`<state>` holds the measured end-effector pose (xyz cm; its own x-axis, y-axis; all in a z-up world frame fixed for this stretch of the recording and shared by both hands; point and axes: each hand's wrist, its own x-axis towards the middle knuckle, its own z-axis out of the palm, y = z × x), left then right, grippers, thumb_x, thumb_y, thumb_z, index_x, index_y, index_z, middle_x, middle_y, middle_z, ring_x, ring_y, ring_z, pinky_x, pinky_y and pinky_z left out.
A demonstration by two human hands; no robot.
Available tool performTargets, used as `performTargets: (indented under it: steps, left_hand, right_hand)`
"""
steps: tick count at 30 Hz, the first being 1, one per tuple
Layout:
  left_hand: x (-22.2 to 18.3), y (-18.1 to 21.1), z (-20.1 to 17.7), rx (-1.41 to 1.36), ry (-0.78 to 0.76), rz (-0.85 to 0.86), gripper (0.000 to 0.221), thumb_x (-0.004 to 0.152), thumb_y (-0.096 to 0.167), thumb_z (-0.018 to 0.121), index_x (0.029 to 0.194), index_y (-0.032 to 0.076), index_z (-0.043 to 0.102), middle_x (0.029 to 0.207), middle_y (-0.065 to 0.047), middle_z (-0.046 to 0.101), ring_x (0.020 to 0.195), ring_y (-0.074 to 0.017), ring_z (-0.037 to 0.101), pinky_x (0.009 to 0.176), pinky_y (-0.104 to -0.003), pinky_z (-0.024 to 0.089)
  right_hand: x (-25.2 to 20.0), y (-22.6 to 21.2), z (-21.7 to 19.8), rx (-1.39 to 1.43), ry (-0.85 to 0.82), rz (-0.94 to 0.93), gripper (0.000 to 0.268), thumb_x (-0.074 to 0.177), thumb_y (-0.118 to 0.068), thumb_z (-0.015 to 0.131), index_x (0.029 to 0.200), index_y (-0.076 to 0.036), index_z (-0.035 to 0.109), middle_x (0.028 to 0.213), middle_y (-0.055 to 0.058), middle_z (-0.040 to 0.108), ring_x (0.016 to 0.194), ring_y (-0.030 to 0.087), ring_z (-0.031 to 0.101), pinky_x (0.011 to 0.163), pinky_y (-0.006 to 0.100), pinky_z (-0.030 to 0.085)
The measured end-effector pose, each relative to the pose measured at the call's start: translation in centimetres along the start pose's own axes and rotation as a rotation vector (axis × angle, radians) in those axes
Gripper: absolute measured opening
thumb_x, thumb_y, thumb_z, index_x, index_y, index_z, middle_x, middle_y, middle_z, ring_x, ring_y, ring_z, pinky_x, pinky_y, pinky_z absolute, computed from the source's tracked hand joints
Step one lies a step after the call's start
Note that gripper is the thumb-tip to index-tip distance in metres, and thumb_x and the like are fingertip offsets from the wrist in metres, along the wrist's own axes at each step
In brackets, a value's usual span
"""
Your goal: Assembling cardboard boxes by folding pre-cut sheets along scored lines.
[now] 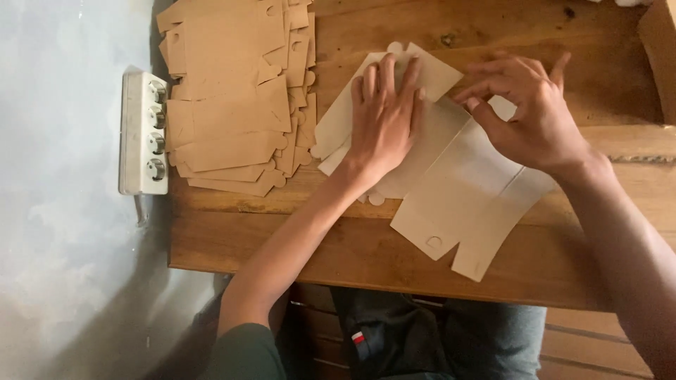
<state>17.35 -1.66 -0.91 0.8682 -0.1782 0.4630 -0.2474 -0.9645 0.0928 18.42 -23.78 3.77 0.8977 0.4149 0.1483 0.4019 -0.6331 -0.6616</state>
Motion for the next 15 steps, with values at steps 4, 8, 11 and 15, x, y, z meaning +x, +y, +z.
performTargets:
  steps: [4, 8, 11, 15]
  left_hand:
    - [0.7, -0.3, 0.4, -0.323, -0.054, 0.074, 0.037, 0.107, 0.035, 0.046, 0.135, 0.014, 0.059, 0.135, -0.009, 0.056, 0.123, -0.0283, 0.056, 0.105, -0.049, 0.046]
    - [1.0, -0.8, 0.2, -0.438, -0.106, 0.173, 0.053, 0.103, 0.058, 0.047, 0.136, 0.019, 0.058, 0.136, -0.005, 0.058, 0.123, -0.0218, 0.057, 0.105, -0.043, 0.050]
    - [0.9, -0.8, -0.8, -0.416, -0.128, 0.171, 0.061, 0.096, 0.061, 0.061, 0.136, 0.015, 0.062, 0.138, -0.004, 0.057, 0.128, -0.0271, 0.057, 0.120, -0.065, 0.030]
    - [0.0, -0.2, -1.6, -0.453, -0.180, 0.158, 0.075, 0.096, 0.068, 0.050, 0.143, 0.011, 0.057, 0.151, -0.013, 0.053, 0.140, -0.0254, 0.051, 0.120, -0.050, 0.033]
  right_hand:
    - [0.0, 1.8, -0.3, -0.046, -0.053, -0.221, 0.016, 0.098, -0.016, 0.068, 0.107, -0.023, 0.078, 0.140, 0.007, 0.066, 0.147, 0.041, 0.049, 0.118, 0.082, 0.001]
    - [-0.3, 2.8, -0.8, -0.184, -0.032, -0.359, 0.019, 0.089, -0.012, 0.069, 0.096, -0.023, 0.082, 0.143, 0.002, 0.064, 0.148, 0.035, 0.049, 0.122, 0.081, 0.015]
    - [-0.2, 2.5, -1.5, -0.146, -0.067, -0.351, 0.014, 0.090, -0.020, 0.075, 0.102, -0.023, 0.082, 0.150, 0.009, 0.060, 0.154, 0.031, 0.043, 0.114, 0.087, 0.012]
    - [0.1, 3.4, -1.7, -0.107, -0.117, -0.349, 0.023, 0.085, -0.015, 0.072, 0.104, -0.025, 0.080, 0.160, 0.010, 0.052, 0.160, 0.035, 0.032, 0.116, 0.086, 0.002]
